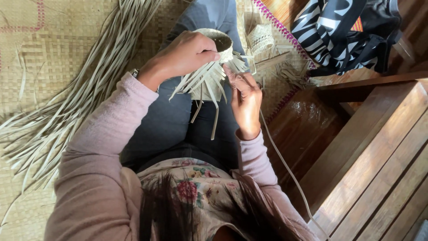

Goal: Weaving a small basket from dried plant fibers using a weaving tool.

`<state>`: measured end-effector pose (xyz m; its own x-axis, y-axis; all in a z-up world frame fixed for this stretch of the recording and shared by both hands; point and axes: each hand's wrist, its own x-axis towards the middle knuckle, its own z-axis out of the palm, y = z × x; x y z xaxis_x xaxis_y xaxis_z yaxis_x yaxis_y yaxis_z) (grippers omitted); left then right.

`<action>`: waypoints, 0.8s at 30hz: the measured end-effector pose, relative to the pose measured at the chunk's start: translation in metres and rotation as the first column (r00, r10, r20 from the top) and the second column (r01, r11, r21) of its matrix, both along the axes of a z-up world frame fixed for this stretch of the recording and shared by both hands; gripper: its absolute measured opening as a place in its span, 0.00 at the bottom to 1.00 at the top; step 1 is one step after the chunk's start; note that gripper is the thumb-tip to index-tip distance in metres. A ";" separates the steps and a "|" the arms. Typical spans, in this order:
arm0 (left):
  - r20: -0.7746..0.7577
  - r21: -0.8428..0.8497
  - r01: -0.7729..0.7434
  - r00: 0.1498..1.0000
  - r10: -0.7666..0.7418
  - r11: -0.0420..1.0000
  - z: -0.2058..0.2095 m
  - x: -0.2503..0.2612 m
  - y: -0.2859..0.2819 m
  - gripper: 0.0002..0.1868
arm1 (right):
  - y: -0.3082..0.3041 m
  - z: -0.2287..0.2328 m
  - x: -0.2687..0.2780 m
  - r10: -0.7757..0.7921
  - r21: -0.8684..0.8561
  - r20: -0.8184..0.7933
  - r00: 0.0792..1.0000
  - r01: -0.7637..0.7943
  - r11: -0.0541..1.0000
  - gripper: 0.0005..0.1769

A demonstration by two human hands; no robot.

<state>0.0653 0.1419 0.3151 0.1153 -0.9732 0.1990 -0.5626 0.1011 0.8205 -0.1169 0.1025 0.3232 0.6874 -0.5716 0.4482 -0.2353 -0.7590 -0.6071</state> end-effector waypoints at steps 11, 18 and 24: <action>0.129 -0.240 -0.084 0.985 0.117 0.967 -0.017 -0.016 -0.001 0.16 | 0.000 0.000 0.002 -0.009 -0.011 0.006 1.000 0.009 1.000 0.20; 0.081 -0.252 -0.122 0.986 0.147 0.960 -0.021 -0.015 0.008 0.11 | -0.008 -0.004 0.007 0.128 0.117 0.090 0.988 -0.138 0.983 0.14; 0.102 -0.286 -0.120 0.983 0.155 0.951 -0.021 -0.021 0.006 0.11 | -0.008 0.007 0.006 0.060 -0.120 -0.054 0.997 -0.066 0.991 0.17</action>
<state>0.0445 0.1480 0.2939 0.2021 -0.8538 0.4798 -0.6811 0.2295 0.6953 -0.1110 0.0944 0.3307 0.7434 -0.4702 0.4756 -0.2126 -0.8404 -0.4985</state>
